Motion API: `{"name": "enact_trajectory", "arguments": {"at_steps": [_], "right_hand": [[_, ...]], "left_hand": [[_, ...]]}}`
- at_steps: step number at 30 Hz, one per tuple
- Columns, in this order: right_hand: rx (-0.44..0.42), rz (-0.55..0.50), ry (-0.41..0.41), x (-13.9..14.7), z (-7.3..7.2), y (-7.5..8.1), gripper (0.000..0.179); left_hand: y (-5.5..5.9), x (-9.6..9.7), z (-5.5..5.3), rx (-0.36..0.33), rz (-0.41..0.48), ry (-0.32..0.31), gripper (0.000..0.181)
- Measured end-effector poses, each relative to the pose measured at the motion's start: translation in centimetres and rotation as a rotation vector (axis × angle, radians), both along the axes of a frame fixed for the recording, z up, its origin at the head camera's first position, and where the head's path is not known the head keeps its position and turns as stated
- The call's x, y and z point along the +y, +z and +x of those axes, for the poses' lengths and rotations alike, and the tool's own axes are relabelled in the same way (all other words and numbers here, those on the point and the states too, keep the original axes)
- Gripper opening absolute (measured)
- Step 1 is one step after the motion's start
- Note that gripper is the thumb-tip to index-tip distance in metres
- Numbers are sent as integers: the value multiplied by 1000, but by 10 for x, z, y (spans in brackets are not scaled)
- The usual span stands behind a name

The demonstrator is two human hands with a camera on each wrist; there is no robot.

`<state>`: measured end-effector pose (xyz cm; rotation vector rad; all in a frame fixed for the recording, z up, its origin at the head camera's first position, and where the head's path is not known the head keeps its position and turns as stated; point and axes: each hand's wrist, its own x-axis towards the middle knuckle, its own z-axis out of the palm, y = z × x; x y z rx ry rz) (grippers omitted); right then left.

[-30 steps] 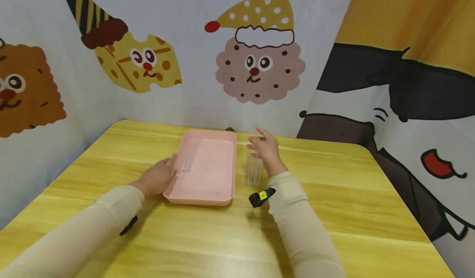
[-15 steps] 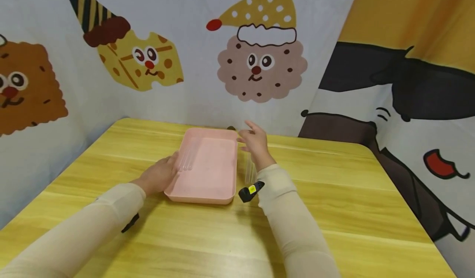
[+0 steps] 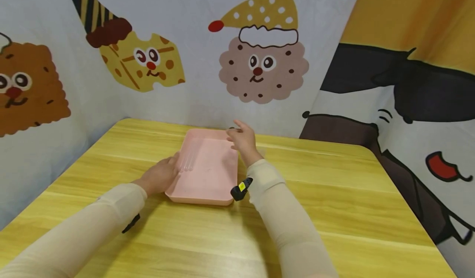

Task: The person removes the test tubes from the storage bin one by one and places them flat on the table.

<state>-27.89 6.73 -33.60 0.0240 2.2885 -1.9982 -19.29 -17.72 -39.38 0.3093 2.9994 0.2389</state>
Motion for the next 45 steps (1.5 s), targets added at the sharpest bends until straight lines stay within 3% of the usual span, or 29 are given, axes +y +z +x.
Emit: {"name": "enact_trajectory", "arguments": {"at_steps": [23,31,39,45], "right_hand": [[-27,53,66,-43,-7,-19,57],[-33,139,53,-56,-7,-23,56],[-32,165,139,-64,-8,-28,57],[-96,160,147,-70,-10,-33,60]], "left_hand": [[-2,1,2,-16,-11,3,61],[-3,1,1,-24,23,38,61],[-2,1,2,-57,84,95,60],[-3,2,2,-55,76,104,59]]}}
